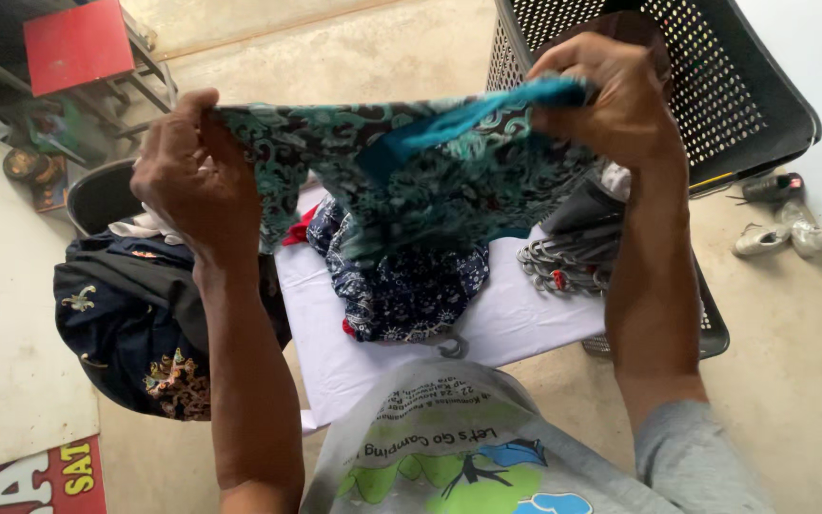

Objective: The person sorts various pieces of clothing from a pile onto a table, placing some items into a black laundry basket and others onto a stack on the table.

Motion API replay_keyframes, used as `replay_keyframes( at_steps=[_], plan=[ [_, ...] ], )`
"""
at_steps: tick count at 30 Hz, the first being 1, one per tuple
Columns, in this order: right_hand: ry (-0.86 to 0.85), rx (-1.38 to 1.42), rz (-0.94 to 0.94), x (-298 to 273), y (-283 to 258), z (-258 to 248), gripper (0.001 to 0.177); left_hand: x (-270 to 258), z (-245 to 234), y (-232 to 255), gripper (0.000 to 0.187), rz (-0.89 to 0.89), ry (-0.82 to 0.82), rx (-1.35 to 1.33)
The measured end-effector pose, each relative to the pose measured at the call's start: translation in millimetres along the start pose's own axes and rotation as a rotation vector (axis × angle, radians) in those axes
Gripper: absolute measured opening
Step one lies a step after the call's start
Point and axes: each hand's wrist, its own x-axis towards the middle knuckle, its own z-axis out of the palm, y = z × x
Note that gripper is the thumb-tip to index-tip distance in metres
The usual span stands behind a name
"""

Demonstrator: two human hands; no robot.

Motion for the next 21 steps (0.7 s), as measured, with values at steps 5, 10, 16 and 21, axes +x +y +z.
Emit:
replay_keyframes(
  at_steps=[5, 10, 16, 21],
  plan=[
    [-0.524, -0.093, -0.184, -11.5, 9.9, 16.3, 0.059, 0.0, -1.8, -9.2, 0.015, -0.065, 0.051, -0.125],
    [-0.177, -0.465, 0.043, -26.8, 64.3, 22.8, 0.016, -5.9, 0.6, -24.8, 0.014, -0.010, 0.008, -0.072],
    [0.285, -0.296, 0.024, -38.9, 89.0, 30.6, 0.012, -7.0, -0.6, -27.3, 0.011, -0.010, -0.094, 0.023],
    [0.385, -0.433, -0.081, -33.9, 85.5, 26.1, 0.018, -1.4, -1.9, -24.2, 0.015, -0.048, -0.087, -0.056]
  ],
)
